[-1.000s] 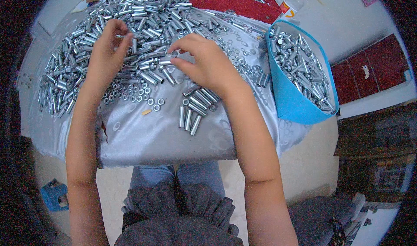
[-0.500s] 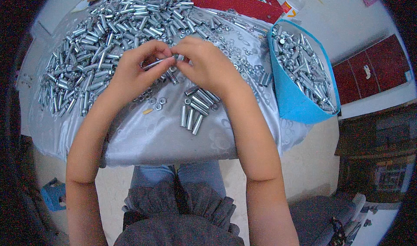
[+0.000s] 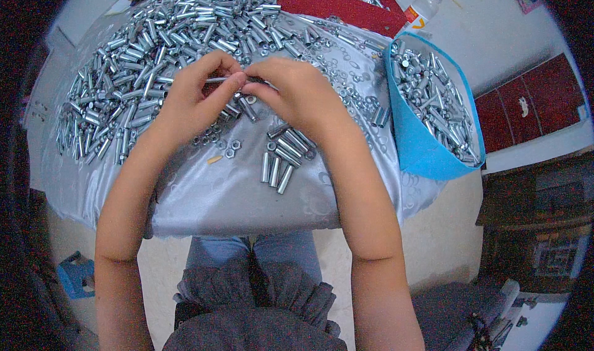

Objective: The person repeatedly picks a cylindrical metal fastener and a small washer from a pile on a table, threads the washer onto the fastener, and places the assembled pair into a blue bin. The process continues throughout the clip.

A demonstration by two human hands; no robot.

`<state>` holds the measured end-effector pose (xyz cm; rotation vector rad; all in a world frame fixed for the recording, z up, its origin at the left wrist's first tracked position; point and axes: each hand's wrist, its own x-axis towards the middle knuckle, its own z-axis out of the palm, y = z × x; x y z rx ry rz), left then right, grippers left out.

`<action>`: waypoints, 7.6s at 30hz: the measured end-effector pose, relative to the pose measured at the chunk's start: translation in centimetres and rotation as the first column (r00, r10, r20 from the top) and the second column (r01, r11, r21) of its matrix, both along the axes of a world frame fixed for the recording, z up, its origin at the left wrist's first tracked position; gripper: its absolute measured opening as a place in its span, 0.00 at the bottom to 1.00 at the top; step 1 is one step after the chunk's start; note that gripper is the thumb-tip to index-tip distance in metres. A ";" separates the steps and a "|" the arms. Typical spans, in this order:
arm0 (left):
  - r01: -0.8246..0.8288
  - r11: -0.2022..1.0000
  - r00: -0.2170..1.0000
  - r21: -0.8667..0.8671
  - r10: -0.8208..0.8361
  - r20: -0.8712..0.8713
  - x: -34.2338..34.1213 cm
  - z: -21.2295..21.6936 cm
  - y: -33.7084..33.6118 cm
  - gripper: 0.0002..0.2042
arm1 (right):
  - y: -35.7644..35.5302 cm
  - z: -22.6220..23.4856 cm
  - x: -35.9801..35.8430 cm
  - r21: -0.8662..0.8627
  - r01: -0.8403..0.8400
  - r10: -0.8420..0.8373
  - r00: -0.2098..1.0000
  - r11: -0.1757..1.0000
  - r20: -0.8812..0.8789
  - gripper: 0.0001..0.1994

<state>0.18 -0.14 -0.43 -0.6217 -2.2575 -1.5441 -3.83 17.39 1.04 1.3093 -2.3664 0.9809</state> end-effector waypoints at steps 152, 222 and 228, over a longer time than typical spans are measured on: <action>-0.127 0.851 0.742 0.509 -0.259 0.618 0.7 1.4 0.9 0.12 | 4.2 1.0 -1.2 0.597 0.464 -0.699 0.672 0.654 0.243 0.15; -0.042 0.773 0.669 0.633 -0.448 0.593 0.0 0.9 0.2 0.10 | 2.2 0.7 -1.0 0.211 0.452 -0.494 0.832 0.867 0.251 0.12; -0.078 0.754 0.646 0.652 -0.460 0.609 0.1 0.8 0.2 0.11 | 2.6 -0.1 -1.5 0.359 0.511 -0.595 0.784 0.781 0.178 0.10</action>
